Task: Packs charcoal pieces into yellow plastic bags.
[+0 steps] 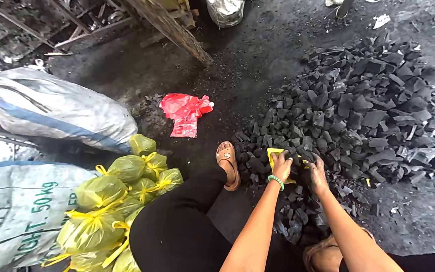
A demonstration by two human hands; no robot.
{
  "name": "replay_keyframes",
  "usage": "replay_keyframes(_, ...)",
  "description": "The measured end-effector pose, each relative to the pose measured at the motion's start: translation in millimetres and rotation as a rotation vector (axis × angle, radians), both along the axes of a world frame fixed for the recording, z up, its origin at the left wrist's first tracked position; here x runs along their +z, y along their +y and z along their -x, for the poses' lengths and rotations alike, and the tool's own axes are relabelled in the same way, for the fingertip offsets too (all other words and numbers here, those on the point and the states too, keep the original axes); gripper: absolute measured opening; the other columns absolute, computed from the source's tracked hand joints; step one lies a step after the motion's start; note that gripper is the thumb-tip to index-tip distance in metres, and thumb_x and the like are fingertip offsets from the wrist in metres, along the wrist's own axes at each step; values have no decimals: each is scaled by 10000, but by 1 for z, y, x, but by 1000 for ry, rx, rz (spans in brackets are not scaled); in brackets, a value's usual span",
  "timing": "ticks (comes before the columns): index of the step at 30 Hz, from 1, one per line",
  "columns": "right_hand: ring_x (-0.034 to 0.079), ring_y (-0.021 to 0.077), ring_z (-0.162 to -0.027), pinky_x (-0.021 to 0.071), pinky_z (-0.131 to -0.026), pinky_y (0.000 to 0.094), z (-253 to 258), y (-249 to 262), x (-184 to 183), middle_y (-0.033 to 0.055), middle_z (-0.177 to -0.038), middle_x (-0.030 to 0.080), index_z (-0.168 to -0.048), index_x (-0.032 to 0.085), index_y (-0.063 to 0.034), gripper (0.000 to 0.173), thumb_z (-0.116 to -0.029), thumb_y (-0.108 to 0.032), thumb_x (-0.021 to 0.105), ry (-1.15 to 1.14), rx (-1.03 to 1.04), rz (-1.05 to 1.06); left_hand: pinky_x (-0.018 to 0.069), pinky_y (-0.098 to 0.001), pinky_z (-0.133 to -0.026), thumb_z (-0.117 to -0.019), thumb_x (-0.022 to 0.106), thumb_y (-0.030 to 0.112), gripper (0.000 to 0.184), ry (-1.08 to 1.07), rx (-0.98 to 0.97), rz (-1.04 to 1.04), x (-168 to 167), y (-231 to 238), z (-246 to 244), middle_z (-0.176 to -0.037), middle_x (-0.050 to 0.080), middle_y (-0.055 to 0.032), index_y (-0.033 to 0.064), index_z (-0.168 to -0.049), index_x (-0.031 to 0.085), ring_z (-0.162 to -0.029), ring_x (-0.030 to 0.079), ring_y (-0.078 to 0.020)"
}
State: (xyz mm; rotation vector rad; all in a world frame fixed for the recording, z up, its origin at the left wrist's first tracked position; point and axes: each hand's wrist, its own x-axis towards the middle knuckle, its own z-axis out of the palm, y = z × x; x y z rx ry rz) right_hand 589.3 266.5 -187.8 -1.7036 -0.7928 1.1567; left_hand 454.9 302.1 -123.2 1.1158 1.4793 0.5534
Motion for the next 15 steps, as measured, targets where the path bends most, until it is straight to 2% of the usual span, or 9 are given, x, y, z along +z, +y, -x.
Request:
replay_keyframes(2,212,452,-1533,197,-1225,630,-5,-3,8,249,-1645,271,-1537,426,-46,537,-1020,-141,536,-174,118,0,383,-620,-1096,-1084,464,163,471,182,-173,30,10,3,3,-1656,37,-318,125,-1551,408,-1426,332,-525)
replay_keyframes(4,201,503,-1524,198,-1210,674,-7,-4,16,260,-1638,290,-1495,484,-20,527,-982,-80,590,-355,246,-55,443,-604,-1053,-1096,433,169,518,386,-354,64,19,4,4,-1669,36,-295,185,-1602,322,-1365,443,-512)
replay_keyframes(5,206,518,-1518,218,-1178,719,-6,-5,20,242,-1633,321,-1471,520,-22,522,-961,-63,625,-458,330,-93,468,-593,-1029,-1099,428,169,537,478,-422,70,23,5,4,-1673,52,-282,205,-1616,289,-1323,498,-495)
replay_keyframes(7,200,518,-1521,280,-1063,807,-4,-8,31,185,-1631,358,-1452,563,-67,531,-933,-65,674,-640,522,-131,491,-582,-1008,-1066,463,102,613,624,-522,73,34,5,6,-1689,66,-239,225,-1631,258,-1292,541,-467)
replay_keyframes(8,185,507,-1531,278,-1041,823,-2,-10,38,158,-1635,366,-1453,573,-97,538,-930,-75,698,-703,607,-123,494,-586,-1003,-1042,483,63,642,677,-556,74,38,5,8,-1695,66,-220,216,-1628,271,-1284,550,-463)
replay_keyframes(10,178,494,-1538,259,-1034,837,1,-10,48,128,-1613,417,-1428,611,-137,546,-899,-95,741,-794,723,-110,503,-590,-986,-1016,508,29,597,779,-610,58,46,8,10,-1703,87,-187,152,-1585,376,-1253,573,-461)
replay_keyframes(12,210,490,-1530,249,-1056,825,3,-10,59,152,-1585,450,-1438,606,-157,539,-919,-154,748,-822,786,-69,525,-580,-952,-988,544,1,547,881,-642,36,54,9,12,-1707,121,-149,110,-1520,479,-1212,603,-444)
replay_keyframes(15,246,489,-1518,247,-1095,791,7,-6,77,204,-1573,447,-1479,569,-177,574,-943,-282,745,-867,801,-17,540,-575,-925,-1020,499,-4,467,984,-658,12,69,5,12,-1700,163,-147,43,-1485,504,-1190,618,-444)
